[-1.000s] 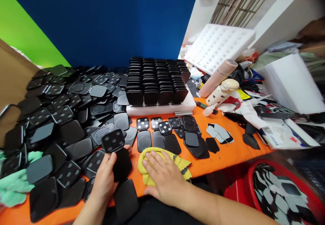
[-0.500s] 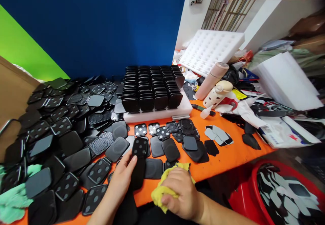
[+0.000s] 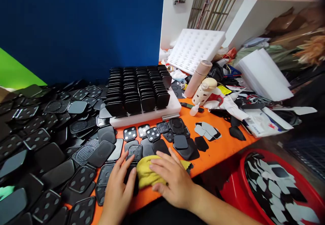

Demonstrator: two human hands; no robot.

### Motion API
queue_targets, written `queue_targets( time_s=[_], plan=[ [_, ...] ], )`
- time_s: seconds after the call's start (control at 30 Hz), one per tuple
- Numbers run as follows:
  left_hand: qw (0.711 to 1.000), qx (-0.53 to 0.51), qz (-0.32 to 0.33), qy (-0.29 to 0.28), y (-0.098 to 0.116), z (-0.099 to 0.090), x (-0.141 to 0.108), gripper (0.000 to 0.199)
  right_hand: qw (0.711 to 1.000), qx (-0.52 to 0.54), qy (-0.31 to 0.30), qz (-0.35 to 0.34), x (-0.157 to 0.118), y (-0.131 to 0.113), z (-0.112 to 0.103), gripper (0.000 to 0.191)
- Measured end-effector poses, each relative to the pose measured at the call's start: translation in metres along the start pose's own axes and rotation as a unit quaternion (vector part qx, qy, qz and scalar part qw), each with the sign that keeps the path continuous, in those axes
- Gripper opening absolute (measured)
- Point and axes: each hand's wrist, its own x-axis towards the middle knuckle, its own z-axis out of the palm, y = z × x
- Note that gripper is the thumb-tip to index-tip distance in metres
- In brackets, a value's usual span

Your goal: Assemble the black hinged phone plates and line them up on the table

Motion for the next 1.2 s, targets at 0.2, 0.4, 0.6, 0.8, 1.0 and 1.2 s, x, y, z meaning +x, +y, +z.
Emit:
queue_targets(
  time_s=[0.2, 0.4, 0.6, 0.8, 1.0, 1.2],
  plan=[
    [0.997, 0.045, 0.055, -0.012, 0.000, 0.010, -0.002, 0.035, 0.965, -0.173, -0.039, 0.193, -0.008, 0.071, -0.015, 0.055],
    [0.997, 0.046, 0.064, 0.015, 0.008, 0.008, 0.001, 0.034, 0.964, -0.162, -0.026, 0.208, -0.015, 0.079, -0.010, 0.042],
    [0.997, -0.067, 0.011, 0.028, 0.023, 0.001, 0.003, 0.029, 0.870, 0.165, 0.278, 0.372, -0.016, 0.084, -0.046, 0.031],
    [0.795, -0.512, -0.294, -0.139, 0.055, -0.001, 0.019, 0.040, 0.707, 0.526, 0.165, 0.443, 0.008, 0.054, -0.052, 0.029],
    [0.460, -0.719, -0.346, -0.390, 0.065, -0.009, 0.018, 0.051, 0.778, 0.484, 0.089, 0.391, 0.030, 0.021, -0.025, 0.040],
    [0.506, -0.762, -0.332, -0.233, 0.053, -0.016, 0.006, 0.051, 0.892, 0.247, 0.127, 0.355, -0.004, 0.038, -0.011, 0.032]
  ],
)
